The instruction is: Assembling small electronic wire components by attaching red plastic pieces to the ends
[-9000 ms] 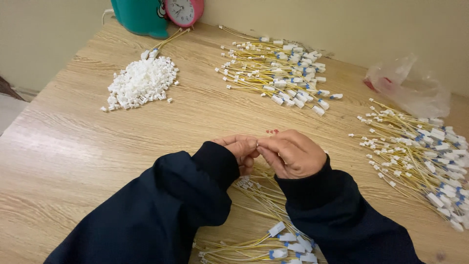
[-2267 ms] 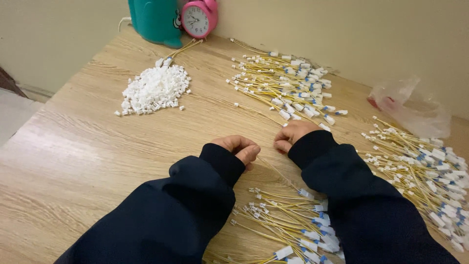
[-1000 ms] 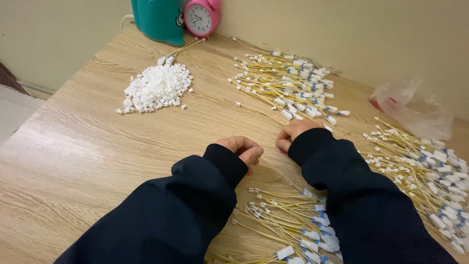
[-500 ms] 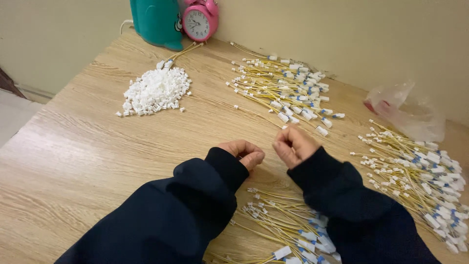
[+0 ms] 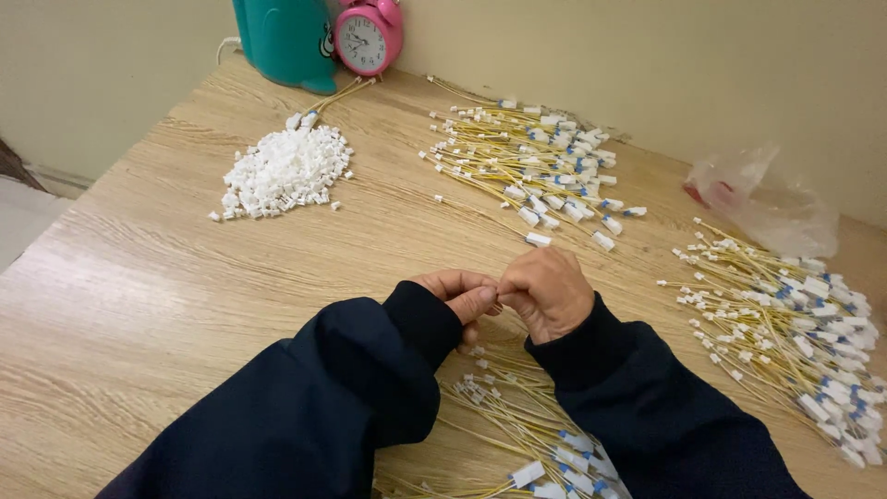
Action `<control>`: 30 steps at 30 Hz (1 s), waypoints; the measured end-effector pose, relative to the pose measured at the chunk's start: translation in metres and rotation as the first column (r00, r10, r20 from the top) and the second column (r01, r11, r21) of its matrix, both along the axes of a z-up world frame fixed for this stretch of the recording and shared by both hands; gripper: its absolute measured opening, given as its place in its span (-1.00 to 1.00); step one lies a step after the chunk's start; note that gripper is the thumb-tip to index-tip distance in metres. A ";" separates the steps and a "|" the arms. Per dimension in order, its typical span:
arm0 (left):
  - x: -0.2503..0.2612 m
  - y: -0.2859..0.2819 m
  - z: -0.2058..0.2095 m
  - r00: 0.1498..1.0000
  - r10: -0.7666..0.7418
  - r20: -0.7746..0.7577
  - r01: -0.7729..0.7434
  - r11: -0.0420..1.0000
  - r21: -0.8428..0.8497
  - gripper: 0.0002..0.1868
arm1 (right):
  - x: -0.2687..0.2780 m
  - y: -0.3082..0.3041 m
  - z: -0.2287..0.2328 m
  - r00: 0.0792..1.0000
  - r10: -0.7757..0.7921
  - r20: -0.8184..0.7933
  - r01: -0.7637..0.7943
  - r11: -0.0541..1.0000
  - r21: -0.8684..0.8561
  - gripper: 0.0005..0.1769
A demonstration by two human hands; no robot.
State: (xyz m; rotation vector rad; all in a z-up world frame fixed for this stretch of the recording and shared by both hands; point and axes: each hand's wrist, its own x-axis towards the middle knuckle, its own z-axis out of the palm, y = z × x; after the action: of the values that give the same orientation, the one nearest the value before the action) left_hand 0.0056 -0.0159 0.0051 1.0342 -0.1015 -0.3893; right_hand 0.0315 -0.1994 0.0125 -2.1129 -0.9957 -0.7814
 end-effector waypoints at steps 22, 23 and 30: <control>0.004 0.005 0.008 0.999 -0.007 -0.052 0.009 1.000 0.022 -0.86 | -0.015 -0.002 0.041 0.985 0.133 -0.109 -0.122 0.987 0.102 -0.88; 0.008 0.003 -0.001 0.999 0.024 -0.036 -0.023 1.000 0.017 -0.85 | -0.017 -0.004 0.045 0.982 0.120 -0.149 -0.110 0.991 0.076 -0.89; 0.018 0.009 -0.011 0.993 0.099 0.057 -0.103 0.991 0.081 -0.72 | -0.046 0.011 0.065 0.951 -0.004 -0.309 0.024 0.998 0.061 -0.88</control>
State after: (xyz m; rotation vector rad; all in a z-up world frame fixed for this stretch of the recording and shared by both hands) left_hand 0.0235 -0.0065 -0.0054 1.1278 -0.0800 -0.2759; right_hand -0.0143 -0.1886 0.0771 -2.1070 -0.7773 -0.4614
